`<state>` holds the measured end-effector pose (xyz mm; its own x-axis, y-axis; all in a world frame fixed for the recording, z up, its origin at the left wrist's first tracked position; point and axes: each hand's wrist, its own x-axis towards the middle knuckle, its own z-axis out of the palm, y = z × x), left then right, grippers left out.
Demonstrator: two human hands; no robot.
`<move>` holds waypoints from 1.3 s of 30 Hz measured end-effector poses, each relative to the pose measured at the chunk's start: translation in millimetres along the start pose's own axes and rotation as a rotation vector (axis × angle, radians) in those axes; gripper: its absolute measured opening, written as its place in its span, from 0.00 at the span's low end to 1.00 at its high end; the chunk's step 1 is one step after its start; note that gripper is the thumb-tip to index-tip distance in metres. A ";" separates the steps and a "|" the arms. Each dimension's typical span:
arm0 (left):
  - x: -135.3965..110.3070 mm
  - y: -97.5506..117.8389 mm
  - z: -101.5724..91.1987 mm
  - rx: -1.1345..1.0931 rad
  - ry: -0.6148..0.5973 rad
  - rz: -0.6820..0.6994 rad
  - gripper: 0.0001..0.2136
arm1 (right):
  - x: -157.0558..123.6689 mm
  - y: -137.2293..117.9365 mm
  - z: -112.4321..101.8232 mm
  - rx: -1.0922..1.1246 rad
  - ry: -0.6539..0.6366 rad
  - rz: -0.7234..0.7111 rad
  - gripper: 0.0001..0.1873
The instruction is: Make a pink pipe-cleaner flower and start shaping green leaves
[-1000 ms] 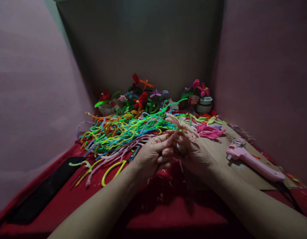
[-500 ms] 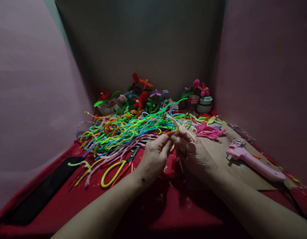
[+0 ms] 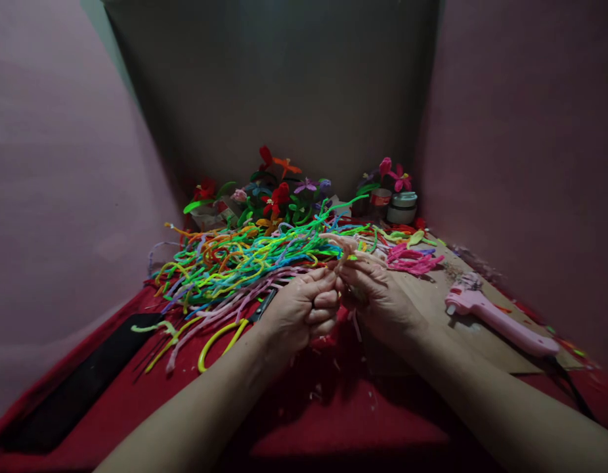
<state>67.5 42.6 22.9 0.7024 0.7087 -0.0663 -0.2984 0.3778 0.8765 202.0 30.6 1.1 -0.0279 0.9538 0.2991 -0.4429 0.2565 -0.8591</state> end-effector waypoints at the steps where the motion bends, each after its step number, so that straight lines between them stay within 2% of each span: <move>1: -0.7 0.5 -0.8 -0.026 -0.027 -0.015 0.05 | 0.4 0.9 -0.7 0.042 -0.030 0.019 0.07; 4: -2.9 1.9 -2.9 -0.069 -0.092 -0.060 0.05 | 1.0 2.7 -1.7 0.171 -0.130 0.075 0.04; 7: -3.4 1.9 -3.9 -0.059 -0.106 -0.073 0.04 | 0.2 0.9 -1.2 0.189 -0.158 0.072 0.03; 13: -1.0 0.8 -3.1 0.033 -0.074 -0.072 0.06 | -1.1 -1.3 -1.3 0.109 -0.063 0.057 0.10; 20: 0.4 0.5 -1.5 0.105 -0.051 -0.006 0.05 | -1.9 -3.7 1.0 0.040 -0.046 -0.006 0.13; 25: 1.4 -0.5 -3.7 0.203 -0.008 0.048 0.09 | -5.4 -16.0 9.4 -0.034 -0.032 -0.080 0.10; 29: 1.3 -0.4 -9.6 0.229 0.015 0.062 0.10 | -7.2 -13.1 12.1 -0.025 -0.054 -0.118 0.09; 34: 1.0 1.0 -17.6 0.292 0.011 0.117 0.13 | -5.8 -4.3 12.5 -0.024 0.053 -0.186 0.08; 39: 3.7 2.3 -21.1 0.289 0.051 0.226 0.17 | 2.7 -23.1 24.8 -0.147 0.032 -0.297 0.07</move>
<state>55.8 58.7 14.6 0.6043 0.7865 0.1273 -0.2429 0.0297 0.9696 189.9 23.4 32.0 0.1121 0.8375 0.5348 -0.2931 0.5421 -0.7875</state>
